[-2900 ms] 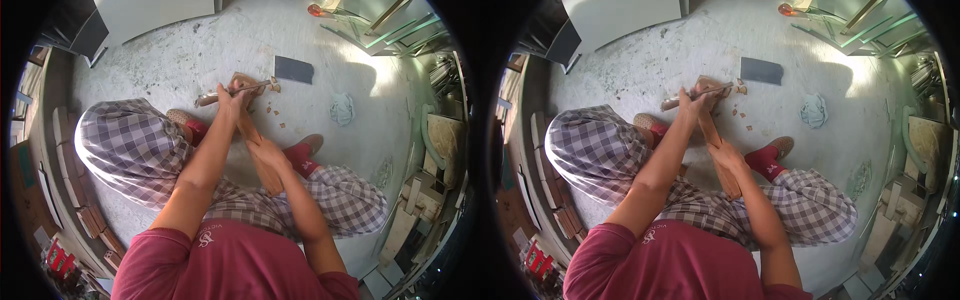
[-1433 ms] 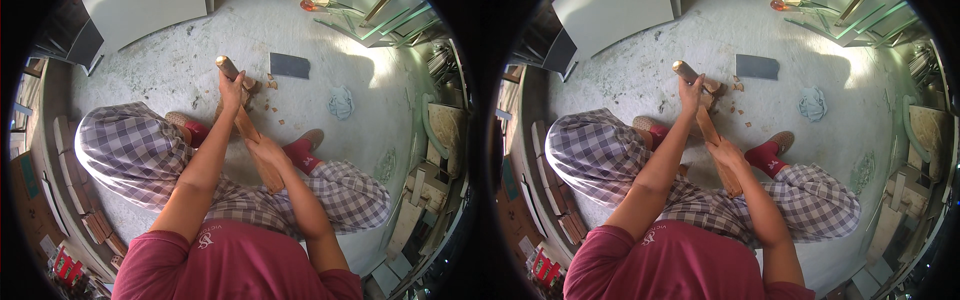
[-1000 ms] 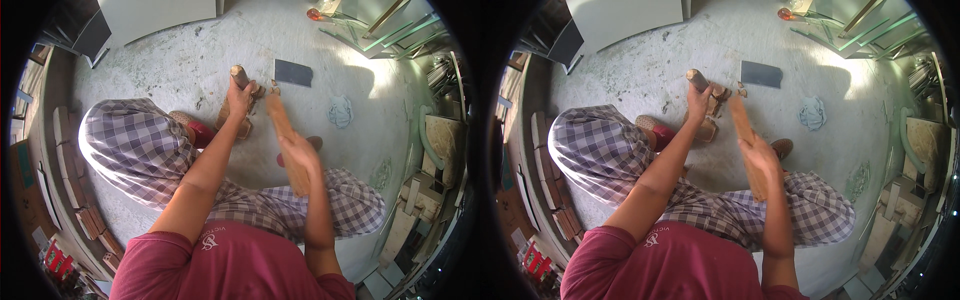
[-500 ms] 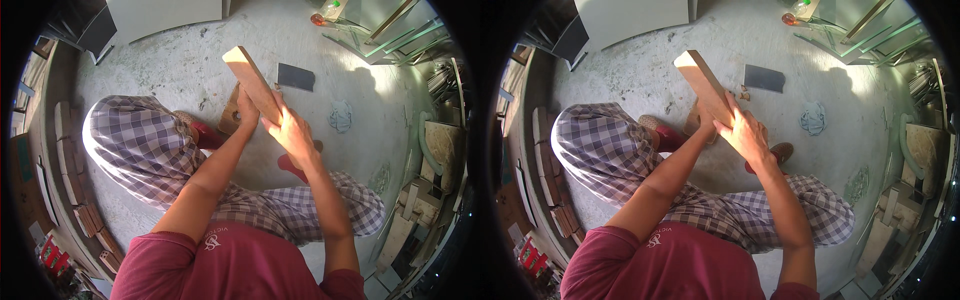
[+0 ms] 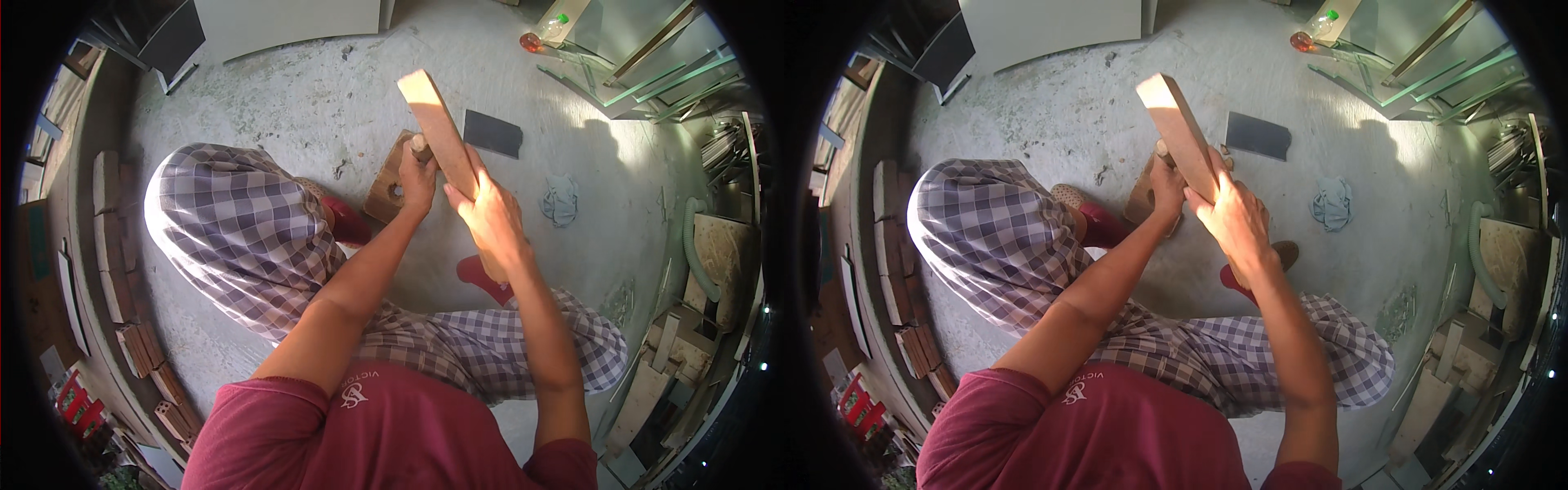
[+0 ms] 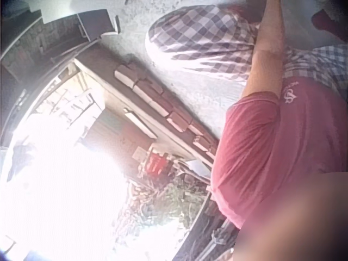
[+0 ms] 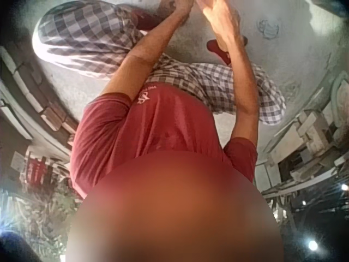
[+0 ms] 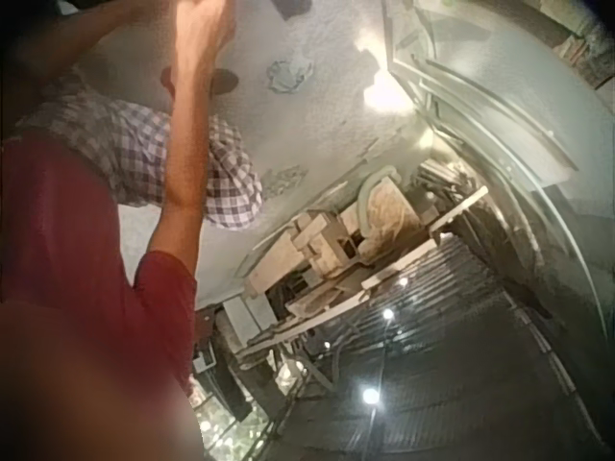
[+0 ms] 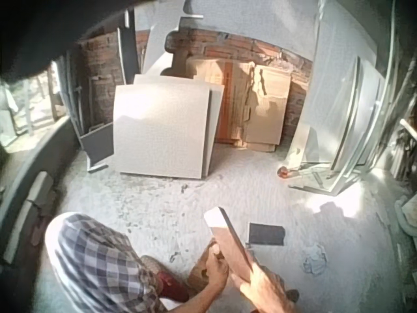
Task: The recorder uses a chisel and a wooden support block to carve and shape a piece of wood.
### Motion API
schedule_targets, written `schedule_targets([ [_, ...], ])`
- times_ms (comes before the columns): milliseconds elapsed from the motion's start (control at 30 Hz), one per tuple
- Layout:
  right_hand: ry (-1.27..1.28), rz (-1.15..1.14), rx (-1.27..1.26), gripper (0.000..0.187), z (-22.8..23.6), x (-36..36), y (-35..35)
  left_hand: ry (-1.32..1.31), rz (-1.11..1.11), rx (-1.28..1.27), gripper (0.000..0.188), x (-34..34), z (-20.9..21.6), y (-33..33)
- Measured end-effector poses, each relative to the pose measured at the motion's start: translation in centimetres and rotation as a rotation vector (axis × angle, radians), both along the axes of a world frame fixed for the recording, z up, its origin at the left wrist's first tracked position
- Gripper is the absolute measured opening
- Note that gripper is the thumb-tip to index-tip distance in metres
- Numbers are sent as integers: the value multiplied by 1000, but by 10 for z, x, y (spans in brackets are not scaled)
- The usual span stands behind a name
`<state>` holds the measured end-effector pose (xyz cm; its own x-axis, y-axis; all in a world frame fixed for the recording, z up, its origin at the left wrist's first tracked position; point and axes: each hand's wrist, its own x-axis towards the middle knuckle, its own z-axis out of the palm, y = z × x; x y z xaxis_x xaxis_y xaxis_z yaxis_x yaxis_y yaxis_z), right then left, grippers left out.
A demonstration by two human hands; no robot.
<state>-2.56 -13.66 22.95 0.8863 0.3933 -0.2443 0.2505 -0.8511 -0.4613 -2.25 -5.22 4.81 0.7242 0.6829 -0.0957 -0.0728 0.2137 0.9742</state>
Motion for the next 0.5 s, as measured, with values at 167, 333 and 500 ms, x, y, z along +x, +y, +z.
schedule_targets([
  [167,-21,-108,75,65,35,2,-3,106,-5,154,25,-3,5,4],
  [333,-315,-26,474,65,71,-11,17,63,-1,222,26,-2,1,6],
  [500,118,1,42,68,4,-5,-11,12,-40,131,24,-7,10,-4],
])
